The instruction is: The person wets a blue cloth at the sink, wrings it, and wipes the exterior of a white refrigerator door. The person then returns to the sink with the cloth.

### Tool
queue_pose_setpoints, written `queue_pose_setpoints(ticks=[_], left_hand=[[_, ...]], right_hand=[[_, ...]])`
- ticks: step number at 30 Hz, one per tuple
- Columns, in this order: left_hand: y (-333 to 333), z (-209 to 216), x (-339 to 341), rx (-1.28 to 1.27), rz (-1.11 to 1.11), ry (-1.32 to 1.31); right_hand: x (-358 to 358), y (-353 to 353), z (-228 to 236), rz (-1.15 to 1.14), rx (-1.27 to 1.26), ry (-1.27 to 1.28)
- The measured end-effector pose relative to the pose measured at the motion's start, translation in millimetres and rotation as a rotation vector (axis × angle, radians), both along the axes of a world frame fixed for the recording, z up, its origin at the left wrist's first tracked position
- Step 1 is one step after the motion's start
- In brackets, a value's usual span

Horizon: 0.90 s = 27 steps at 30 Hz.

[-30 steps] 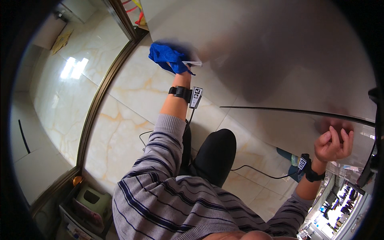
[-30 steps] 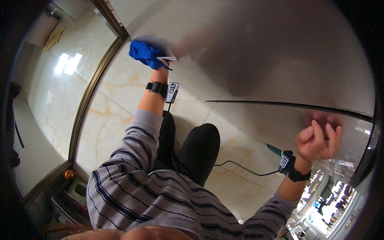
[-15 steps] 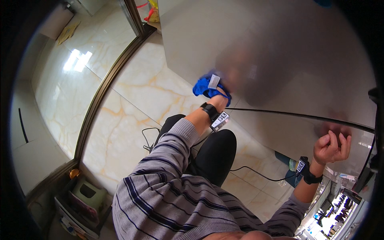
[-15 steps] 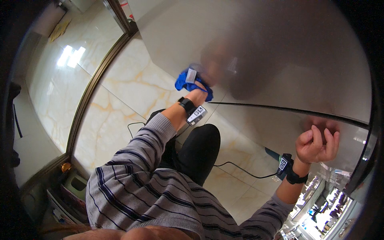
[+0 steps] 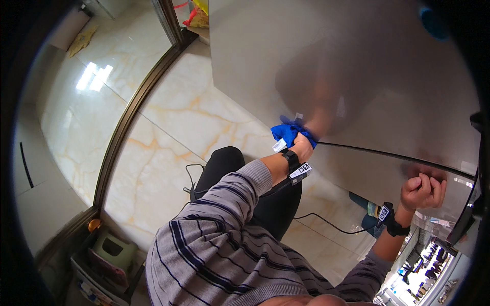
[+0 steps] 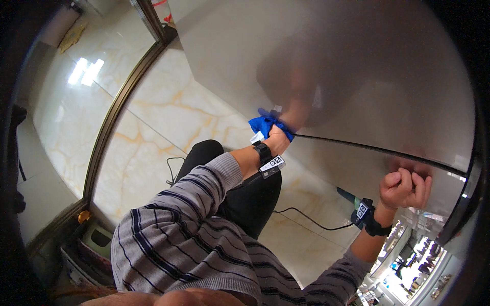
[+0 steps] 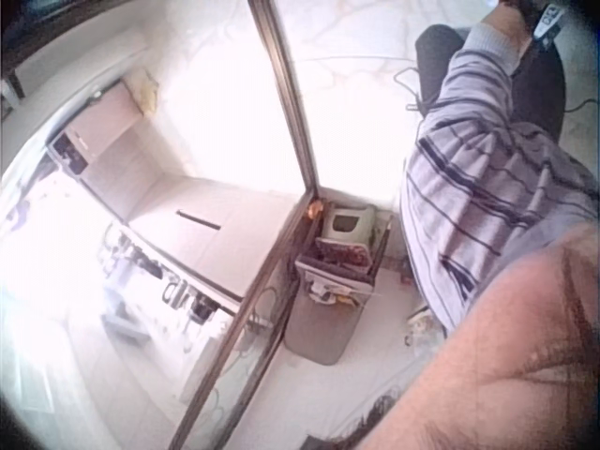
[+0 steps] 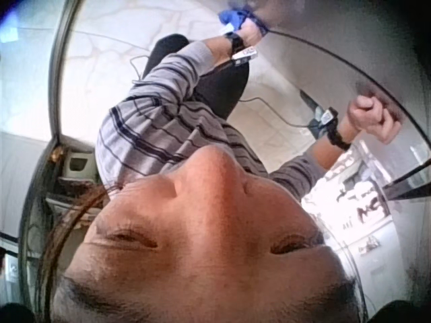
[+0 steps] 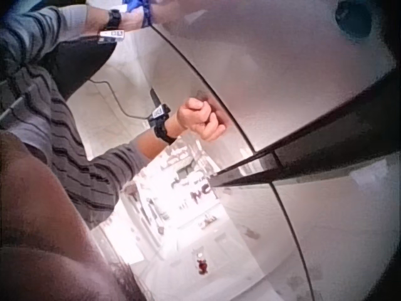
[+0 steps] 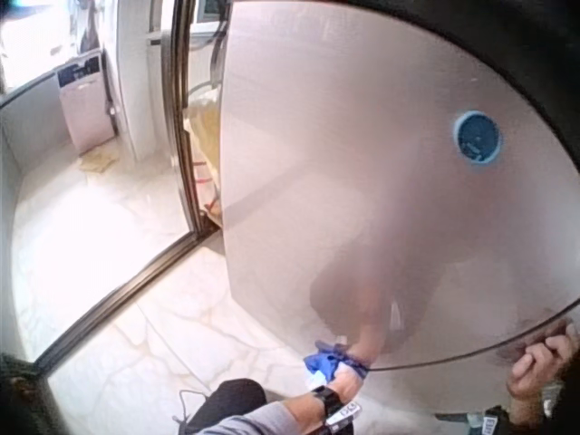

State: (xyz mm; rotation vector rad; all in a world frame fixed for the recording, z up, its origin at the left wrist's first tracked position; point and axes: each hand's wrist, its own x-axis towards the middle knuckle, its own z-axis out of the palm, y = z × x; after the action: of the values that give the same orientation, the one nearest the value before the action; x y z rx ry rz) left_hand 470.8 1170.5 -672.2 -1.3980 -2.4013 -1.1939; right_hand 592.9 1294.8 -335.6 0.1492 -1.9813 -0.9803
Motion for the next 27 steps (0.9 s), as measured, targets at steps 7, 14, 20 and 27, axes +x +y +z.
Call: queue_pose_setpoints(ticks=[7, 14, 20, 27], left_hand=[[-7.3, -68.1, -42.1, -0.346, -0.092, 0.189], [-35.0, -126.1, -105.1, -0.670, -0.064, 0.341], [-71.7, -169.5, -173.8, -0.917, 0.009, 0.353], [-107.1, -264.2, -246.4, -1.268, 0.090, 0.074]], right_hand=[[0.4, 0.3, -3.7, -0.059, 0.047, -0.034], [2.8, 0.2, -6.4, -0.093, 0.052, -0.051], [3.1, 2.3, -4.3, -0.079, -0.009, -0.093], [2.1, -1.7, -7.1, -0.112, 0.058, -0.060]])
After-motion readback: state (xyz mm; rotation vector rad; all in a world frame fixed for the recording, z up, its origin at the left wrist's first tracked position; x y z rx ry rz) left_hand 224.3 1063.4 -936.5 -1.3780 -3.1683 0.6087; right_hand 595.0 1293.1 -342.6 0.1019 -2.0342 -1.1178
